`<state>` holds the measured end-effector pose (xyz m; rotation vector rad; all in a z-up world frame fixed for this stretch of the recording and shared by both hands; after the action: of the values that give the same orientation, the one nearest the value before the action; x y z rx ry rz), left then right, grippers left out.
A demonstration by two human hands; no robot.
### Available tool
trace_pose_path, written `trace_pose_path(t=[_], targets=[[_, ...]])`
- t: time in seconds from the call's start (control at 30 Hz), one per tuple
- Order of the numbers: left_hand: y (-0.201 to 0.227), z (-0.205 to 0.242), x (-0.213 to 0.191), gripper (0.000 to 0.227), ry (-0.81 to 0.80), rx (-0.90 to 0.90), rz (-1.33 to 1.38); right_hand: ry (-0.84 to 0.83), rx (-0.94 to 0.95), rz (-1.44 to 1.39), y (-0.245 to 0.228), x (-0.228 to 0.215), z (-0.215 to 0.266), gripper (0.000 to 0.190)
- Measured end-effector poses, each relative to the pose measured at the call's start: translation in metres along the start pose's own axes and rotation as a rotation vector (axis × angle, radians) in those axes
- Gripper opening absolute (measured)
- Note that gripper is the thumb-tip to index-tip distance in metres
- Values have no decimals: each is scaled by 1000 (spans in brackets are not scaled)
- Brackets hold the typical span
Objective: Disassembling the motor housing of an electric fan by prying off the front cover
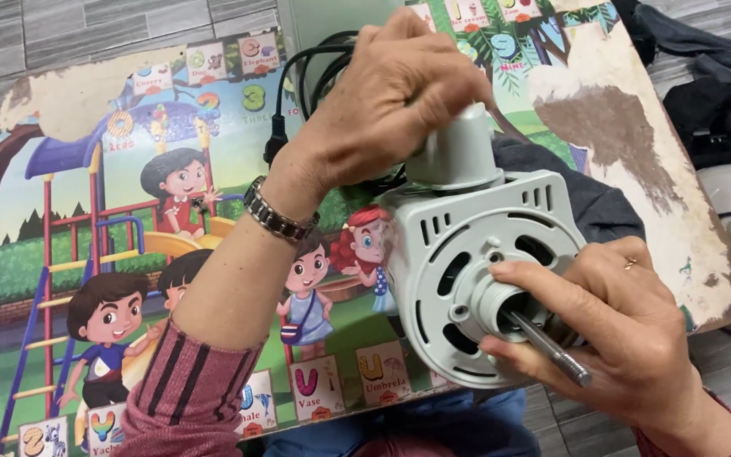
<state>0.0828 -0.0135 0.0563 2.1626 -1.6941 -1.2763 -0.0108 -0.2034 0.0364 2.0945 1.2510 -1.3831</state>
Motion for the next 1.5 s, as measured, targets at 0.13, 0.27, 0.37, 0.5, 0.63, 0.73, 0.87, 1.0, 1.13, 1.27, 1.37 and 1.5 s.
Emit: trace_pose_path(t=[0.13, 0.27, 0.37, 0.5, 0.63, 0.73, 0.87, 1.0, 1.13, 1.27, 1.37, 1.5], targets=[[14, -7, 3, 60, 37, 91, -32, -8, -59, 13, -8, 0, -1, 55], [12, -13, 4, 65, 47, 67, 13, -18, -81, -19, -10, -1, -4, 46], [8, -15, 6, 63, 98, 54, -14, -1, -92, -14, -5, 1, -2, 47], [13, -14, 6, 58, 155, 97, -27, 14, -19, 26, -11, -1, -3, 76], [15, -13, 5, 60, 140, 115, -37, -47, 10, 41, -9, 1, -2, 63], [20, -13, 5, 62, 118, 148, -46, -51, -20, 13, -8, 1, 1, 45], [33, -15, 10, 70, 76, 183, -52, -28, -99, 34, -12, 0, 9, 37], [38, -18, 14, 67, 59, 192, -44, -26, -106, 53, -10, 1, 16, 35], [41, -20, 16, 63, 32, 207, -33, -28, -123, 19, -11, -1, 15, 33], [38, -18, 17, 61, 1, 189, -69, -15, -132, -46, -11, -4, 15, 59], [35, -17, 17, 66, 25, 203, -88, 6, -114, -47, -6, -6, 19, 66], [34, -13, 16, 67, 35, 182, -158, 27, -73, -38, -6, -6, 18, 54]])
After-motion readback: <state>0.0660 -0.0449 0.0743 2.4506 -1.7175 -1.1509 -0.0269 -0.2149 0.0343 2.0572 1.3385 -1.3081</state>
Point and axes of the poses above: each hand's wrist, its own z-axis away from the middle knuckle, its own x-axis out of the palm, y = z × x, the point moved 8 cm from there along -z, towards the middle knuckle, and after that the axes turned 9 degrees about z, right-handed, at the moved point
